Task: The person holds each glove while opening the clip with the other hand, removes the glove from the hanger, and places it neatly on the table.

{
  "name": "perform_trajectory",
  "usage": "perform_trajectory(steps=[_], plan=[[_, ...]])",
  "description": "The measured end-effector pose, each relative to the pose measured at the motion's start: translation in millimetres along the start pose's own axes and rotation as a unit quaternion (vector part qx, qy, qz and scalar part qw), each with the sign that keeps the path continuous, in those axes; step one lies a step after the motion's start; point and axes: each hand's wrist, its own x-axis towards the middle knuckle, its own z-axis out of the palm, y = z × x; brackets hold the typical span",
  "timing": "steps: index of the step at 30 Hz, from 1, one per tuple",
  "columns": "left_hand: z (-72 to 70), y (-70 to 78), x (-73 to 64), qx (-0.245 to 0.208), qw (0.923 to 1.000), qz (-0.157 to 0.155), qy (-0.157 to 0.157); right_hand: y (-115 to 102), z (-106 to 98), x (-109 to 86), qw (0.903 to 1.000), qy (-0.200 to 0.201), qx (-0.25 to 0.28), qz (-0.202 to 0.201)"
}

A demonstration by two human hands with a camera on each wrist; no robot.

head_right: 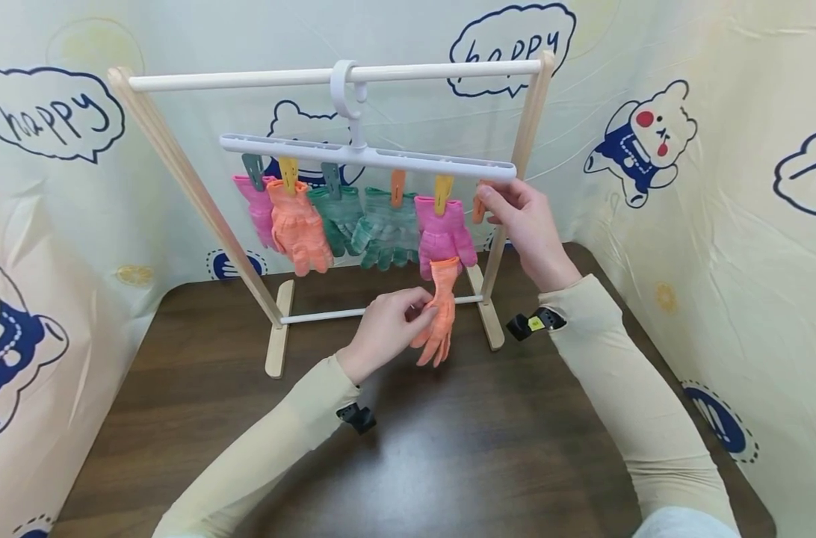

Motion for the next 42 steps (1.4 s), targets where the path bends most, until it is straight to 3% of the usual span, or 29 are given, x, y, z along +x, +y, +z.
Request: perform_trajectory(steps=[16, 33, 42], plan=[[-20.2, -15.4, -21.5, 0.004, 0.9999, -0.009, 0.009, 3, 0, 0.0, 0.9996, 0.000, 0.027, 0.005], [-29.1, -22.3, -42.3, 0.017, 0.9997, -0.010, 0.011, 14, -7, -14.7, 0.9995, -0.027, -0.009, 0.015], [-33.4, -22.9, -51.2, 0.026, 0.9995, -0.012, 0.015, 36, -15, -31.4, 0.9935, -0.059, -0.084, 0.049]])
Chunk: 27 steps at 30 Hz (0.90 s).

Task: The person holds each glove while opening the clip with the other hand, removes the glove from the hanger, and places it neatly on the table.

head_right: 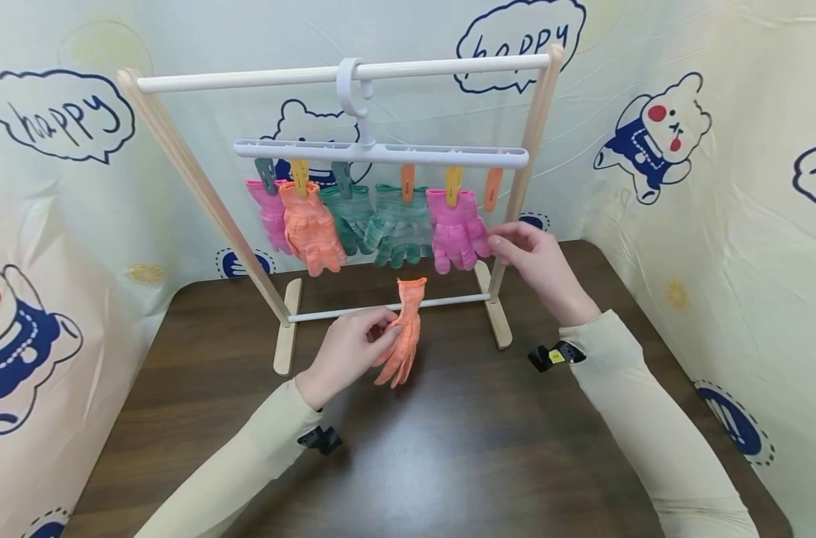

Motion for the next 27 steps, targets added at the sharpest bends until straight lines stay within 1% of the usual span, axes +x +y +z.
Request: perform_trajectory(steps=[8, 13, 18, 25, 27], plan=[[-5.7, -6.3, -8.6, 0.016, 0.9998, -0.002, 0.009, 19, 1, -13.8, 0.9978, -0.042, -0.042, 0.031], [-10.3, -10.7, -13.3, 0.018, 0.9997, -0.012, 0.013, 28, 3, -18.1, 0.9947, -0.065, -0.066, 0.045], [-15.0, -15.4, -18.4, 0.011, 0.9996, -0.020, 0.014, 33, 7, -23.2, 0.9915, -0.076, -0.092, 0.052], [-21.7, -25.0, -26.7, 0.016, 0.9991, -0.024, 0.030, 40, 14, -27.1, 0.9870, -0.095, -0.116, 0.057], [-24.2, -27.3, -29.1, 0.019, 0.9989, -0.024, 0.034, 43, 16, -28.0, 0.9858, -0.095, -0.126, 0.056]])
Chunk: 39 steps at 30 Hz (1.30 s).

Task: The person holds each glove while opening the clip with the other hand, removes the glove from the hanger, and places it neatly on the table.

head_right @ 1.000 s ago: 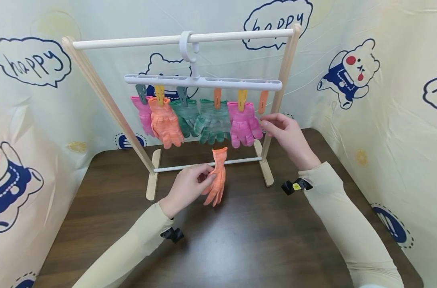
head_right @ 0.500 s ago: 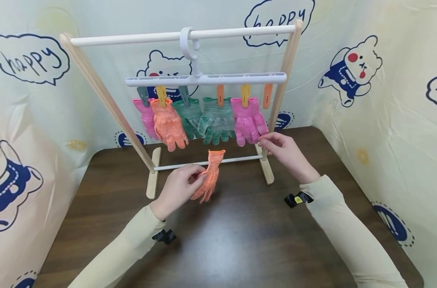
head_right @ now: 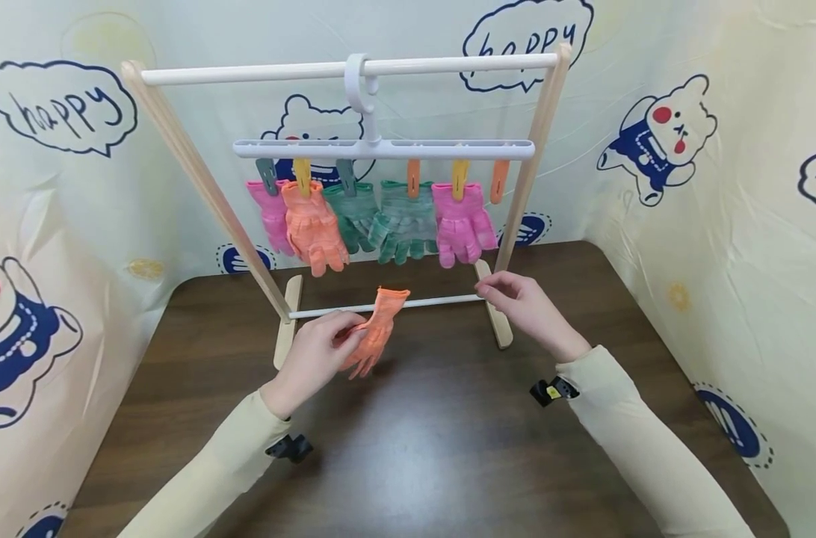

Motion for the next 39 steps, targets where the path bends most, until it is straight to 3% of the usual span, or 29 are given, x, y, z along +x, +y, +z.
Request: perform_trajectory(steps=[7, 13, 19, 26, 39], plan=[[-7.9, -6.8, -6.9, 0.008, 0.9999, -0.012, 0.005, 6, 13, -3.8, 0.9974, 0.032, -0.058, -0.028], [-14.6, -15.5, -14.9, 0.015, 0.9995, -0.025, 0.013, 10, 23, -5.9, 0.9944, 0.035, -0.091, -0.041], [-19.4, -24.4, -22.7, 0.013, 0.9986, -0.049, 0.017, 14, 35, -9.6, 0.9932, 0.037, -0.098, -0.050], [-24.0, -34.7, -30.5, 0.032, 0.9969, -0.069, 0.017, 17, 48, -10.2, 0.9894, 0.046, -0.106, -0.088], [-44.6, -48.1, -44.6, 0.042, 0.9947, -0.092, 0.015, 22, 56, -11.9, 0.9895, 0.033, -0.103, -0.096]])
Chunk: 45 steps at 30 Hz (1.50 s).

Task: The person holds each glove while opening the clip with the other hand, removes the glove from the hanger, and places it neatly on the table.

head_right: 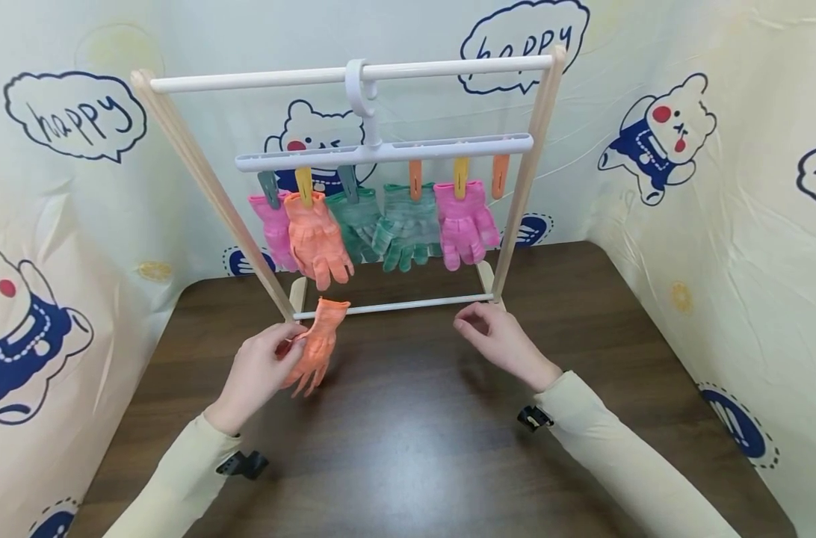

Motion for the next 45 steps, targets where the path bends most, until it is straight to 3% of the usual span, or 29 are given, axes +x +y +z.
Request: perform_trajectory(steps=[11, 18, 28, 45], plan=[[-13.2, -15.8, -11.7, 0.019, 0.9990, -0.039, -0.001, 9, 2, -1.1, 0.9996, -0.025, -0.015, 0.003], [-31.6, -26.3, -13.5, 0.041, 0.9978, -0.051, 0.004, 10, 3, -2.6, 0.9992, -0.036, -0.016, 0.009], [-56.5, -56.5, -11.6, 0.069, 0.9953, -0.065, 0.018, 16, 5, -6.6, 0.9990, -0.037, -0.021, 0.017], [-73.9, -79.9, -18.2, 0.114, 0.9884, -0.095, -0.033, 19, 3, -11.5, 0.9987, -0.038, -0.016, 0.028]])
